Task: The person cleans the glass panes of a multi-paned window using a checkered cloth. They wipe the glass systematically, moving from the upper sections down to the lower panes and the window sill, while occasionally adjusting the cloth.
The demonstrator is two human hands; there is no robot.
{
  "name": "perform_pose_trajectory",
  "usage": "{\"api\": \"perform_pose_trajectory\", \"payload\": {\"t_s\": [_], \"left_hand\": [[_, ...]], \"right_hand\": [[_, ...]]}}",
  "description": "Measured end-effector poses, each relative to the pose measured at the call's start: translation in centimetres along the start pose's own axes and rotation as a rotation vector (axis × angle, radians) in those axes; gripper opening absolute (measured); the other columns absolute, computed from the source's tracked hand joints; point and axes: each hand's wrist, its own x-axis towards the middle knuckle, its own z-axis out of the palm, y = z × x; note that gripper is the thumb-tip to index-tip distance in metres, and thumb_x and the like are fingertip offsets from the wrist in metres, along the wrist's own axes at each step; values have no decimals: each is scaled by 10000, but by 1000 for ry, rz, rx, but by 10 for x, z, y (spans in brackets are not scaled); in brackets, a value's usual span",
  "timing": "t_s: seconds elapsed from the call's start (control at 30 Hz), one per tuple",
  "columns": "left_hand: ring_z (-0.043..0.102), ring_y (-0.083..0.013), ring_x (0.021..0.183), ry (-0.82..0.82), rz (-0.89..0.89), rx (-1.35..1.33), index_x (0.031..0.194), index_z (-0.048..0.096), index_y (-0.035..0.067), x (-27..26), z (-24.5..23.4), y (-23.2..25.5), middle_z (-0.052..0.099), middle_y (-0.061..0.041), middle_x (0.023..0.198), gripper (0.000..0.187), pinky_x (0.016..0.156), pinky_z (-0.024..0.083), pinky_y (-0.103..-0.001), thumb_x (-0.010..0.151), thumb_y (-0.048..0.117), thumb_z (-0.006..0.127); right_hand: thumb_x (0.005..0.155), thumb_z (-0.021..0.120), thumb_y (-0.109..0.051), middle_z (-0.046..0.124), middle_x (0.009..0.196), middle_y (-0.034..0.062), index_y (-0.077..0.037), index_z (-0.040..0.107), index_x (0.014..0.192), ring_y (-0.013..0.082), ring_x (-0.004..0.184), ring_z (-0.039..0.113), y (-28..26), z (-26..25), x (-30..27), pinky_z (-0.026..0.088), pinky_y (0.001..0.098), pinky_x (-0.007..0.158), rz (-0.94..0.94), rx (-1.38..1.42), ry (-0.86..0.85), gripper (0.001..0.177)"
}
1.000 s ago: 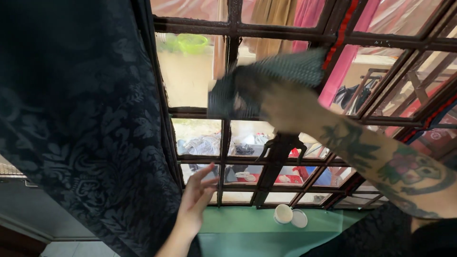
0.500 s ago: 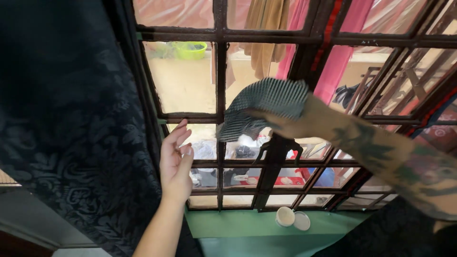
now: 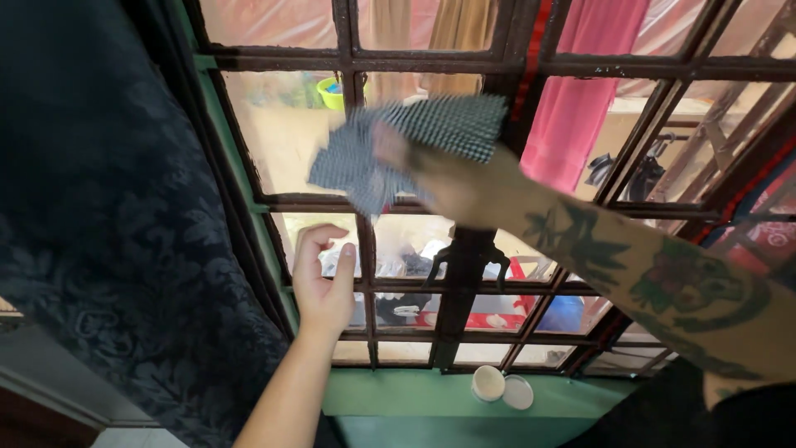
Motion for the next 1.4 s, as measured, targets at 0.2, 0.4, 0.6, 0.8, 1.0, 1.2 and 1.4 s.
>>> {"api": "perform_pose_trajectory", "payload": {"t_s": [0.2, 0.4, 0.6, 0.8, 1.0, 1.2, 1.4], "left_hand": [[687, -195, 772, -245, 13, 182, 969, 651, 77, -55, 38, 11, 679, -64, 878, 187, 714, 557, -329, 866, 161, 782], [705, -329, 888, -258, -75, 215, 1092, 635, 28, -53, 77, 33, 710, -159, 1001, 275, 726, 557, -410, 894, 203, 713], [717, -340, 774, -326, -294, 189, 911, 582, 45, -50, 99, 20, 730, -120, 779, 190, 663, 531, -449, 1012, 207, 581], [703, -365, 737, -371, -317, 138, 912, 573, 57, -49, 98, 13, 684, -153, 744, 175, 642, 522, -463, 1023, 188, 543], [658, -444, 800, -323, -262, 106, 942, 574, 35, -51, 96, 13, 675, -214, 846, 150, 642, 489, -494, 1014, 166, 562], [656, -442, 815, -393, -334, 57, 974, 597, 54, -44, 88, 12, 663, -224, 839, 157, 668, 502, -492, 1012, 203, 564], [647, -442, 885, -470, -357, 56, 959, 588, 42, -39, 81, 10, 669, -221, 880, 209, 736, 487, -501, 1018, 239, 549]], "right_hand": [[1077, 562, -159, 560, 1341, -55, -307, 356, 1636, 182, 1104, 694, 1, -19, -4, 442, 501, 1216, 50, -325, -328, 614], [784, 497, 20, 260, 1669, 101, -89, 231, 1571, 265, 1160, 659, 4, 15, -19, 549, 281, 385, -3, -230, -448, 838], [720, 424, 117, 298, 1639, 206, -61, 160, 1663, 395, 1316, 547, 26, 17, -9, 550, 443, 965, -126, -190, 107, 995], [1101, 637, -57, 625, 1380, 3, -285, 407, 1583, 216, 1162, 713, -24, -4, -15, 600, 350, 1003, 95, 33, -5, 581], [1021, 627, -72, 631, 1329, 60, -189, 443, 1517, 260, 1092, 699, -4, 22, 48, 578, 390, 933, -44, -388, 1, 541], [1004, 610, -102, 648, 1279, 69, -167, 499, 1438, 260, 1031, 700, -7, 69, 73, 573, 394, 881, -62, -392, -332, 453], [986, 593, -133, 664, 1228, 78, -145, 556, 1360, 260, 971, 700, 14, 48, 106, 567, 398, 828, 0, -716, -356, 376]]}}
